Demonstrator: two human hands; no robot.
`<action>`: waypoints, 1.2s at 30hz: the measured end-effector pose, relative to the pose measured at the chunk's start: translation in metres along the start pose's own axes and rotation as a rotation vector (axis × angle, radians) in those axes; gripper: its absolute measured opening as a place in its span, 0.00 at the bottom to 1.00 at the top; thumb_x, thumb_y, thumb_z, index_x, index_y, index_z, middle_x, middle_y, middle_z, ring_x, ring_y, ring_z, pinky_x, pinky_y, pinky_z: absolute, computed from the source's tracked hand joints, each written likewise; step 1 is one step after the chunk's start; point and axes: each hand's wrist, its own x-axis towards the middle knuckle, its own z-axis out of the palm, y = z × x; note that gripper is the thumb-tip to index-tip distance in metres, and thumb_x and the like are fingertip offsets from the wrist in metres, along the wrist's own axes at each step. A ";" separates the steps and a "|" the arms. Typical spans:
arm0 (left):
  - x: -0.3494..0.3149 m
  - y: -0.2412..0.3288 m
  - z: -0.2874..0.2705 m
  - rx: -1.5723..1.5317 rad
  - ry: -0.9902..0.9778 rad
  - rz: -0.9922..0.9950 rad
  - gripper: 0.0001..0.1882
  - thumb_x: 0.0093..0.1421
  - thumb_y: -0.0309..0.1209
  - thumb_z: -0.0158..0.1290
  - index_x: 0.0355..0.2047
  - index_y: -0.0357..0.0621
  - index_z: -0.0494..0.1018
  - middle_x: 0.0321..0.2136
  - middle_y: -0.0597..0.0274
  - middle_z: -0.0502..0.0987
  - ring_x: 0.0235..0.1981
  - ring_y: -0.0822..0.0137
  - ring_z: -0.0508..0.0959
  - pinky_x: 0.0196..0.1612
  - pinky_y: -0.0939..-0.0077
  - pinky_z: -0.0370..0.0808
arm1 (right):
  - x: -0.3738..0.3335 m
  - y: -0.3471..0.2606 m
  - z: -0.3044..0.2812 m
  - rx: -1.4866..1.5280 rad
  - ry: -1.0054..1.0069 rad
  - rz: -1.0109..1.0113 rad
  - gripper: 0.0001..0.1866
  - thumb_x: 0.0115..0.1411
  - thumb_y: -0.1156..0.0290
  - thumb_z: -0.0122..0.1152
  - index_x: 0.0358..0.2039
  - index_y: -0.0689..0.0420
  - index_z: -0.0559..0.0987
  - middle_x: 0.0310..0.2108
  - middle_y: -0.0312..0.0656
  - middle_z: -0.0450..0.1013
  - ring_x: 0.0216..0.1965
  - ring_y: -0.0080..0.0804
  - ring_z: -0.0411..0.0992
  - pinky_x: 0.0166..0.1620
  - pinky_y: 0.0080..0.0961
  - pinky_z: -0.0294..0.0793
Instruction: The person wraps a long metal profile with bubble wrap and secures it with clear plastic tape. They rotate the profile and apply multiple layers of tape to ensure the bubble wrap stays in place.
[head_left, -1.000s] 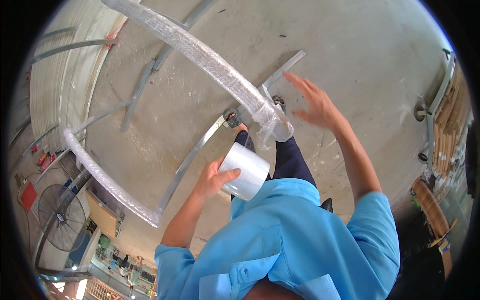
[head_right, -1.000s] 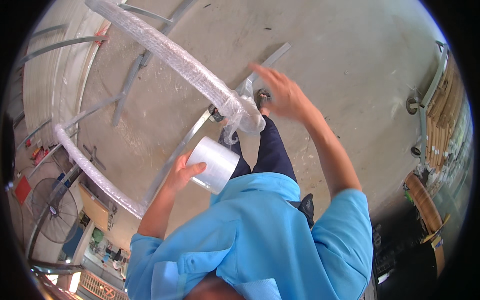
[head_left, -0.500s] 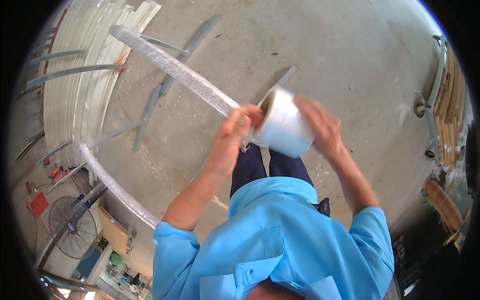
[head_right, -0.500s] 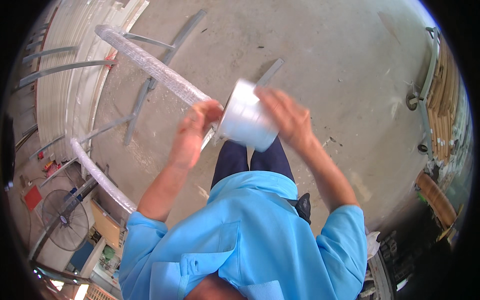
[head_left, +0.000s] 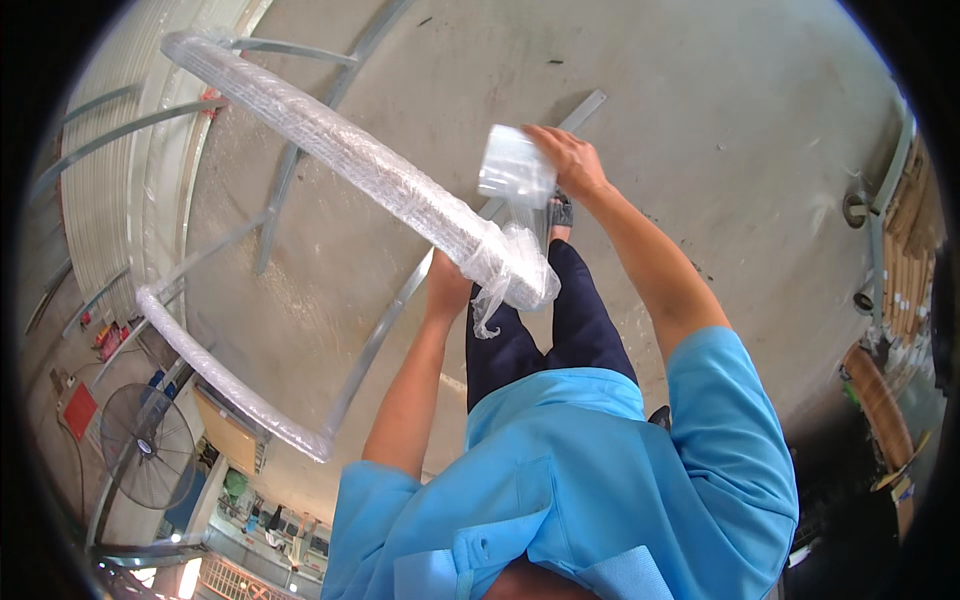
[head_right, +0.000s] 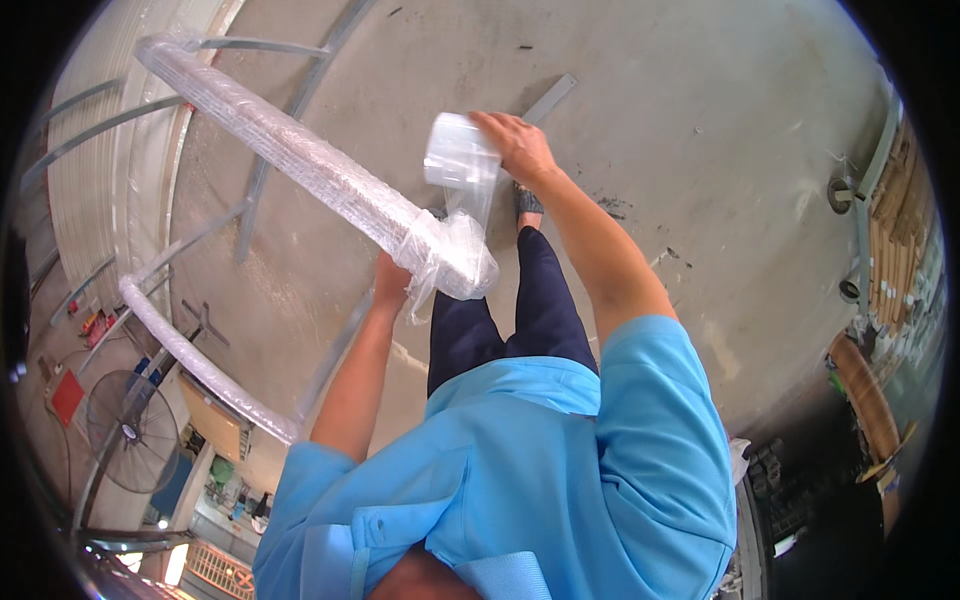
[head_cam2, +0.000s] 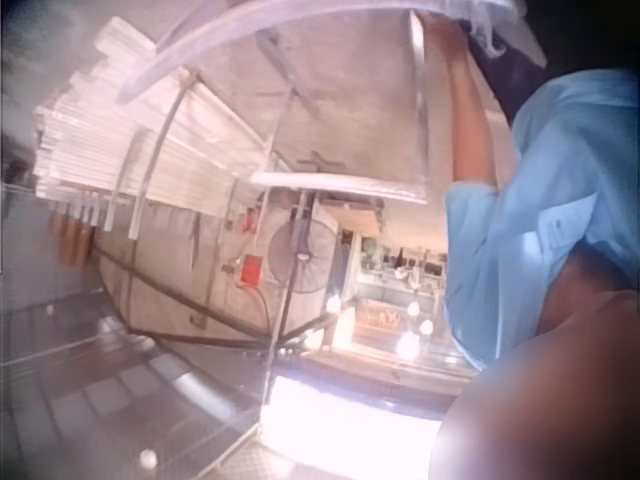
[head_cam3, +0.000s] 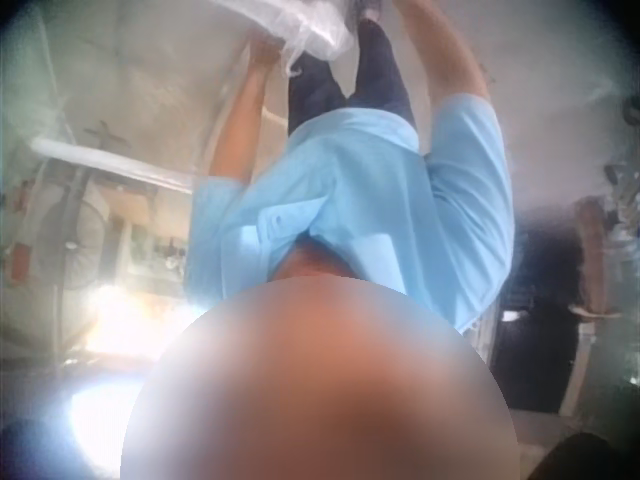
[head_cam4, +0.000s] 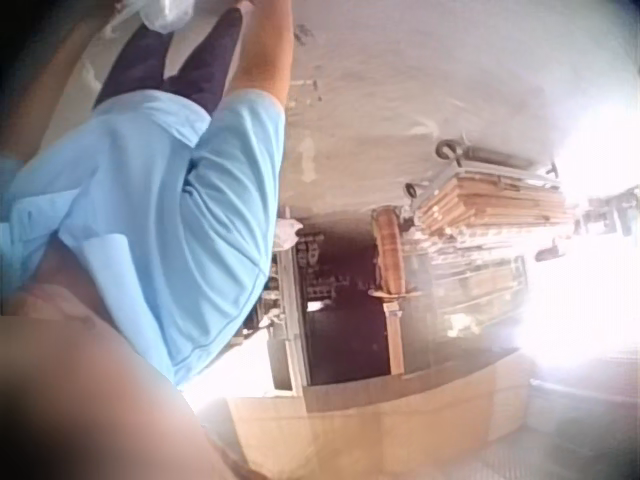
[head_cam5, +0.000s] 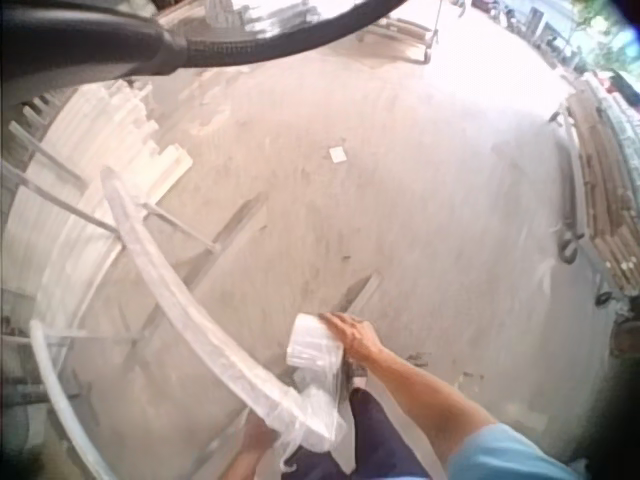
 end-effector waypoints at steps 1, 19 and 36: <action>0.012 -0.016 -0.003 0.114 -0.039 0.109 0.27 0.58 0.30 0.58 0.57 0.36 0.65 0.51 0.51 0.74 0.52 0.54 0.74 0.57 0.65 0.68 | 0.009 -0.007 0.014 0.025 0.001 -0.048 0.40 0.44 0.81 0.66 0.59 0.44 0.69 0.54 0.40 0.73 0.53 0.40 0.73 0.52 0.33 0.77; -0.074 0.052 -0.087 0.027 -0.322 -0.384 0.25 0.57 0.41 0.60 0.49 0.37 0.74 0.41 0.58 0.80 0.42 0.65 0.79 0.49 0.69 0.72 | 0.019 -0.073 -0.034 0.208 -0.527 0.006 0.50 0.45 0.79 0.66 0.69 0.43 0.57 0.63 0.47 0.63 0.64 0.46 0.61 0.63 0.42 0.65; -0.048 0.245 -0.029 -0.517 -0.309 -0.101 0.27 0.70 0.48 0.45 0.54 0.35 0.69 0.46 0.55 0.77 0.47 0.66 0.77 0.54 0.70 0.70 | -0.062 -0.162 -0.211 -0.064 0.345 -0.310 0.32 0.50 0.65 0.65 0.59 0.46 0.73 0.49 0.42 0.75 0.47 0.38 0.76 0.47 0.33 0.80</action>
